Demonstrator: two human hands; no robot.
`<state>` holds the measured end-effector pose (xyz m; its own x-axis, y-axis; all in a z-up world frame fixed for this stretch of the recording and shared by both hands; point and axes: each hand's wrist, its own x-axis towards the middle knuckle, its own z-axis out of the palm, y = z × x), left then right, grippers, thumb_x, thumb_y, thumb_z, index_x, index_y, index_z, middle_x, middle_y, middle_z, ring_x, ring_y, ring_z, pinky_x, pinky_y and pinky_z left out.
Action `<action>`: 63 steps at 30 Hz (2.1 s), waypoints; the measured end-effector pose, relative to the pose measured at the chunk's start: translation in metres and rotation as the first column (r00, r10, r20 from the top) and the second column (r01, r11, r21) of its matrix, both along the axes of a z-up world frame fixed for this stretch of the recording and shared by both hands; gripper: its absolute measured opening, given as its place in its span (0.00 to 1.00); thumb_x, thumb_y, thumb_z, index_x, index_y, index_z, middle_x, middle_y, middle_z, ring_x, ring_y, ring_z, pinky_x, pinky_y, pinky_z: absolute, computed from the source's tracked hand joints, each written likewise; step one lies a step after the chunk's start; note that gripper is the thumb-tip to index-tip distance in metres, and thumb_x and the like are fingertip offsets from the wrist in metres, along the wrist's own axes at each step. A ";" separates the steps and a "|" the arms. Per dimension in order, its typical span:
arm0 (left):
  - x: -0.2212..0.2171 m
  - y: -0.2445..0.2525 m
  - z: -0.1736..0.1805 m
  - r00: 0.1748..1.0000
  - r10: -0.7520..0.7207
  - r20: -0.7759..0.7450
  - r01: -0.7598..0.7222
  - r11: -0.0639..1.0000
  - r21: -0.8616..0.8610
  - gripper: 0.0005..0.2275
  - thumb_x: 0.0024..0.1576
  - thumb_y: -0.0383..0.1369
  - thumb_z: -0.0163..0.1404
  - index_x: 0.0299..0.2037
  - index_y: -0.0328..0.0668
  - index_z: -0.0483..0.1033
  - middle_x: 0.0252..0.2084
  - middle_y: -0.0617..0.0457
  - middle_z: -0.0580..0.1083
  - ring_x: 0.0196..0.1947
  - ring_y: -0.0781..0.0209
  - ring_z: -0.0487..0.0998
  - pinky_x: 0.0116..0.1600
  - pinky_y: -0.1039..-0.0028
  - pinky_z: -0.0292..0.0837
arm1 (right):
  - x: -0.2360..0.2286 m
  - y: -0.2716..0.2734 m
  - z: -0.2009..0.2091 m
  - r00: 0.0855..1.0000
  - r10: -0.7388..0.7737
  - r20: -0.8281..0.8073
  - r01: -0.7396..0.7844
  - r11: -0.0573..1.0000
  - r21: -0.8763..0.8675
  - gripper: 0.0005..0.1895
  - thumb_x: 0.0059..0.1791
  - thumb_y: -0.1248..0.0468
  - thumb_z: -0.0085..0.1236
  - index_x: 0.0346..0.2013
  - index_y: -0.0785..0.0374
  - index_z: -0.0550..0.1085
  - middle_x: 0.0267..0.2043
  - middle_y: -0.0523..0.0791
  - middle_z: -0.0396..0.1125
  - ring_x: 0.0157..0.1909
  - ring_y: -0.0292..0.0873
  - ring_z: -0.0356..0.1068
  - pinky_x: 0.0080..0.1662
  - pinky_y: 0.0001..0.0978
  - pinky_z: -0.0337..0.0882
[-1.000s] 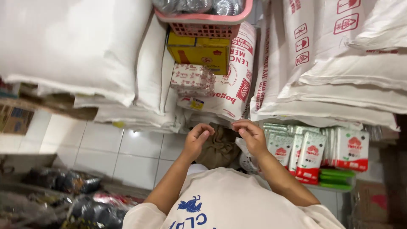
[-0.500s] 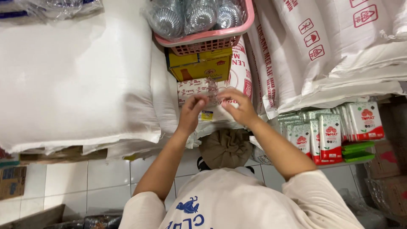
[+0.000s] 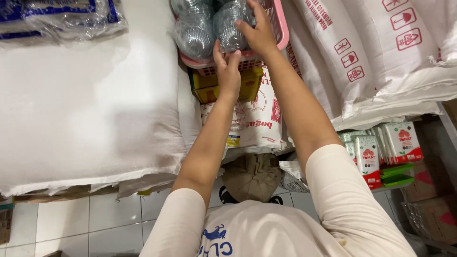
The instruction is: The person repeatedly picks up stacks of small, round, foil containers from a pink basket and places them onto a white shelf. The action is performed multiple times in a repetitive cycle.
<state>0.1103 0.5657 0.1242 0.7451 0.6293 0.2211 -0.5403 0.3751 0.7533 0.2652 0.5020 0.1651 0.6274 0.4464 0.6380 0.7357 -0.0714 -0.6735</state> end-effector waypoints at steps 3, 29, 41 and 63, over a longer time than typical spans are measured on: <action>0.008 0.004 0.005 0.997 -0.030 -0.070 0.031 0.999 0.013 0.35 0.61 0.29 0.50 0.77 0.40 0.45 0.58 0.43 0.67 0.54 0.59 0.70 0.62 0.70 0.64 | 0.014 0.009 -0.012 0.993 0.015 0.120 -0.011 0.999 -0.031 0.33 0.54 0.56 0.68 0.67 0.67 0.65 0.65 0.56 0.60 0.68 0.58 0.59 0.66 0.48 0.58; -0.158 -0.047 -0.010 0.967 -0.225 -0.120 0.254 0.818 0.516 0.34 0.58 0.49 0.59 0.68 0.39 0.59 0.62 0.48 0.64 0.62 0.62 0.67 0.68 0.68 0.64 | -0.213 -0.153 -0.023 0.563 0.501 -0.658 -0.029 0.807 0.590 0.06 0.57 0.61 0.49 0.44 0.61 0.69 0.41 0.41 0.65 0.43 0.34 0.65 0.47 0.28 0.69; -0.184 -0.126 -0.052 0.694 -0.718 0.051 0.711 0.674 -0.199 0.26 0.54 0.54 0.61 0.43 0.38 0.67 0.41 0.52 0.73 0.40 0.66 0.76 0.45 0.73 0.75 | -0.274 -0.237 -0.074 0.369 0.457 -0.809 0.207 0.809 0.551 0.08 0.55 0.64 0.57 0.44 0.65 0.72 0.38 0.44 0.70 0.38 0.35 0.71 0.41 0.26 0.72; -0.156 -0.282 -0.073 0.525 -0.796 -0.301 0.847 0.525 0.088 0.26 0.60 0.47 0.51 0.62 0.38 0.63 0.54 0.53 0.70 0.53 0.66 0.71 0.58 0.73 0.70 | -0.346 -0.379 -0.104 0.581 0.037 -0.813 0.632 0.609 0.479 0.22 0.53 0.62 0.59 0.57 0.71 0.69 0.51 0.48 0.70 0.50 0.40 0.70 0.52 0.33 0.73</action>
<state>-0.0459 0.2837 0.0508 0.9434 -0.3292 0.0405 0.1006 0.4001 0.9109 -0.0809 0.1228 0.0615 0.9739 -0.2107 -0.0847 0.0375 0.5171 -0.8551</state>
